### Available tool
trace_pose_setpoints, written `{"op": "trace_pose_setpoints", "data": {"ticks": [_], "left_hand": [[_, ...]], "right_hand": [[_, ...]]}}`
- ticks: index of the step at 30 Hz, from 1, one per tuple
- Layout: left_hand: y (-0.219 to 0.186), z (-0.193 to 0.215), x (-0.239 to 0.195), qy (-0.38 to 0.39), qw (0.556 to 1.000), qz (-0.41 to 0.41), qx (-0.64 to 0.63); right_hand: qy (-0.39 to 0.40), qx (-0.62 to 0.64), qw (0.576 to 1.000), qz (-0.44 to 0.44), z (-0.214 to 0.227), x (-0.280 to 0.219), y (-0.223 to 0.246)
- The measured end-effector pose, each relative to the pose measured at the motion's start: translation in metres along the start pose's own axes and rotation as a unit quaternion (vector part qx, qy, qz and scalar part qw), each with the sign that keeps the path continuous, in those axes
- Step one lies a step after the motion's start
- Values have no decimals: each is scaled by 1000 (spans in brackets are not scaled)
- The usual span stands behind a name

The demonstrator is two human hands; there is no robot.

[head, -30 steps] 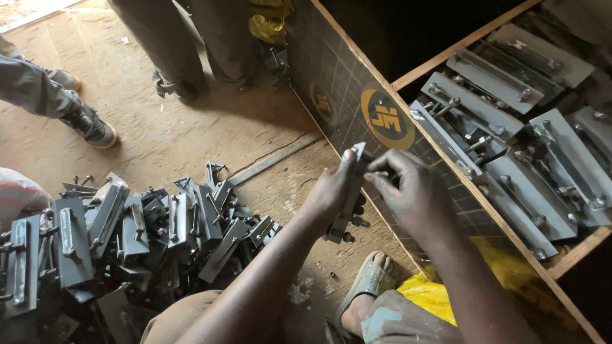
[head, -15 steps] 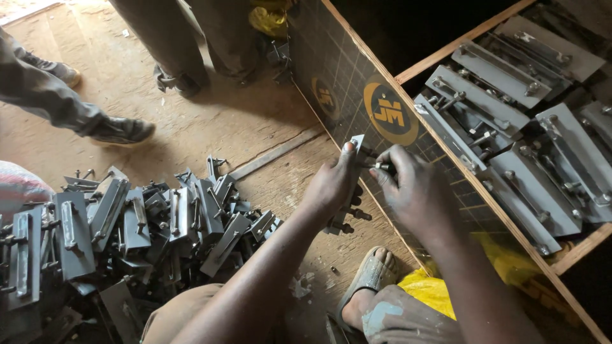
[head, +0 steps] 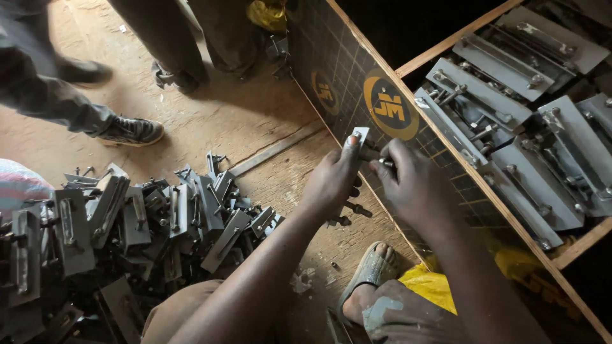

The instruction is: Sorting and inspecting metal latch components and placing them into a wooden storage bin

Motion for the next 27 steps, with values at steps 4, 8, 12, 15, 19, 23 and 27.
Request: {"op": "trace_pose_setpoints", "data": {"ticks": [4,8,12,15,19,23,27], "left_hand": [[-21,8,-25,-5,999,36,25],[-21,6,-27,5,999,35,31],[-19,3,-20,-1,1000,5,19],[-26,7,-32,10,999,6,32],[-33,6,-40,25,999,2,40],[-38,14,-44,-2,1000,13,-26],[-30,19,-39,-42,997,59,5]], "right_hand": [[-13,11,999,-40,4,-1,7],[12,-6,997,-75,6,-5,11],[14,-27,999,-32,-1,0,2],[8,-16,999,-39,11,3,9],[4,-27,999,-47,20,-4,21],[-17,36,999,9,22,-8,37],[-20,107,994,17,24,-8,44]]}}
Point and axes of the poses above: each hand's wrist, its own x-axis towards the middle knuckle, its own z-axis out of the back of the hand, y = z × x, the point moved 3 cm from there along x, towards the middle knuckle, and after that the axes turned 10 degrees about x, right-handed, at the moved point
